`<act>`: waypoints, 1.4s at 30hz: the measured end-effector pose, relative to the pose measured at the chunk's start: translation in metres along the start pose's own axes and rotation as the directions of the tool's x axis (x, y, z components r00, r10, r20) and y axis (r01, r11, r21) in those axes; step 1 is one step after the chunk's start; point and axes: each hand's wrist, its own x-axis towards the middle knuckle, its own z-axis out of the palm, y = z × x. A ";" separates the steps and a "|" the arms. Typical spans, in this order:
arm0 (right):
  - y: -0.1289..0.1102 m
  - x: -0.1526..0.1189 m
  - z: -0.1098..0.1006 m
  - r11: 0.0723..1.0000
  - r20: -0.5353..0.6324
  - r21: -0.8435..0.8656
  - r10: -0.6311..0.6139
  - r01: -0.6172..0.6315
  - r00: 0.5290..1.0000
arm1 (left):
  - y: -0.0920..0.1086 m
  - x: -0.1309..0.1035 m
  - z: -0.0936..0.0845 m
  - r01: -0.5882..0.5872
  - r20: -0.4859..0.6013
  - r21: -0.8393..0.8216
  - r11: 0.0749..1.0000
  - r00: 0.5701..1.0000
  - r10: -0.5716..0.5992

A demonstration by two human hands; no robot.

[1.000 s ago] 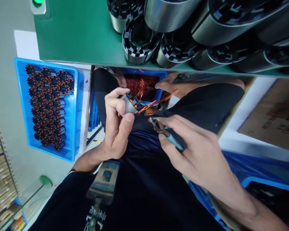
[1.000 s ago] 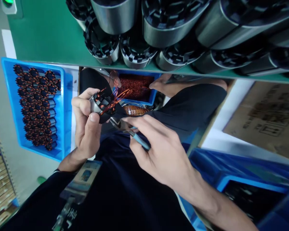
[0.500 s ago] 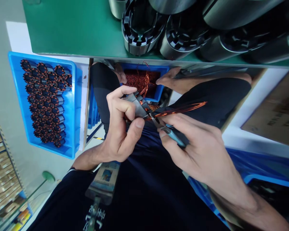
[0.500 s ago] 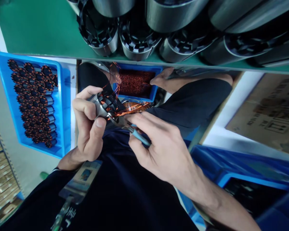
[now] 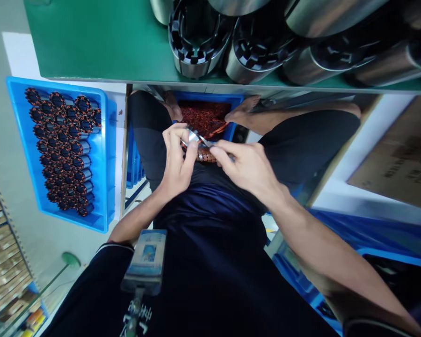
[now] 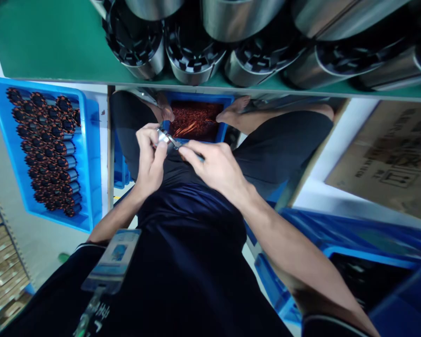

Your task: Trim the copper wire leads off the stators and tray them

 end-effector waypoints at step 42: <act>-0.064 -0.043 -0.024 0.960 -0.260 0.266 -0.010 0.082 0.965 | 0.086 -0.008 -0.021 0.377 0.343 -0.611 0.696 0.919 -0.196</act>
